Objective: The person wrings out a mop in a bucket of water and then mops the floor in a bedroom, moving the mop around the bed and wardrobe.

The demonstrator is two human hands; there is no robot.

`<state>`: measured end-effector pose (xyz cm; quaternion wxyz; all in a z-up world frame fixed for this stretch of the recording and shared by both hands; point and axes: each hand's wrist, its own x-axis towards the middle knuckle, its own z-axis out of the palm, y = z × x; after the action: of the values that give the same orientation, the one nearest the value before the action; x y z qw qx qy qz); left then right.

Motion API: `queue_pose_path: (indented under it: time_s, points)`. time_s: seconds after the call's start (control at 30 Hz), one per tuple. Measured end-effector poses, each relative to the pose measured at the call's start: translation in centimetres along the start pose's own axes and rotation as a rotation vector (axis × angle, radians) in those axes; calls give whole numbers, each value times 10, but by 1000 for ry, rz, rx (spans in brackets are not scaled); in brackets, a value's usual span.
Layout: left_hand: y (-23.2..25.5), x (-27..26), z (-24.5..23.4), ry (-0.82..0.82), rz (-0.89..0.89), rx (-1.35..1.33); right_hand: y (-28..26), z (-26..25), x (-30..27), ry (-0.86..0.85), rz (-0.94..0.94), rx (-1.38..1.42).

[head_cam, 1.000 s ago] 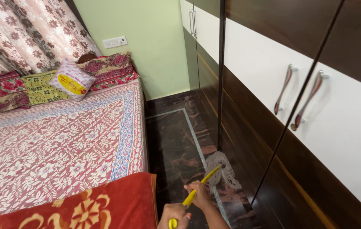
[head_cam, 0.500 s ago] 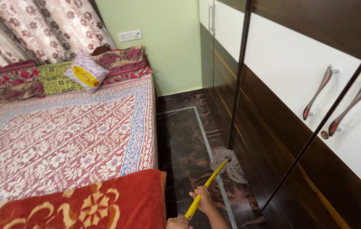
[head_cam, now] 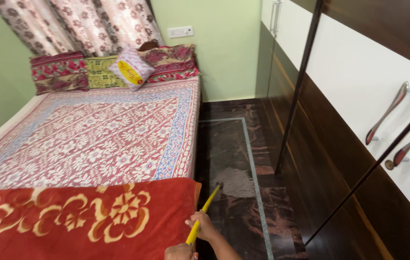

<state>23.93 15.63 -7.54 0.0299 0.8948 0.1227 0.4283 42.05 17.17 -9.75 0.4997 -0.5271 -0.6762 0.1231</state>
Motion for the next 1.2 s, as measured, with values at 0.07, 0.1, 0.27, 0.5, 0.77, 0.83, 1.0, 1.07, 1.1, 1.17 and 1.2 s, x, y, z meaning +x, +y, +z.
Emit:
queue_pose_path:
  time_s: [0.07, 0.1, 0.27, 0.5, 0.77, 0.83, 1.0, 1.07, 1.1, 1.17, 1.2]
  points:
    - [17, 28, -33, 65, -22, -60, -6, 9, 2, -35, -89, 49]
    - [32, 48, -54, 96, -35, -95, -12, 12, 0, -73, -74, 94]
    - [87, 151, -147, 326, -164, -456, -35, 6, 5, -296, -42, 59]
    - [118, 189, -139, 353, -264, -704, -39, -25, 13, -252, 145, 319]
    - [73, 158, -58, 410, -193, -628, -9, -37, 34, -122, 51, 198]
    - [54, 154, -36, 374, -159, -591, 6, -42, 44, -101, 91, 199]
    - [8, 158, 3, 333, -158, -582, 42, -44, 79, -105, 180, 199]
    - [-12, 163, 16, 331, -151, -569, 53, -45, 93, -87, 197, 193]
    - [-24, 165, 21, 331, -146, -579, 58, -44, 102, -57, 141, 194]
    - [-45, 167, 33, 332, -137, -601, 69, -42, 116, 0, 31, 195]
    - [-56, 167, 38, 323, -139, -580, 76, -42, 123, -28, 86, 202]
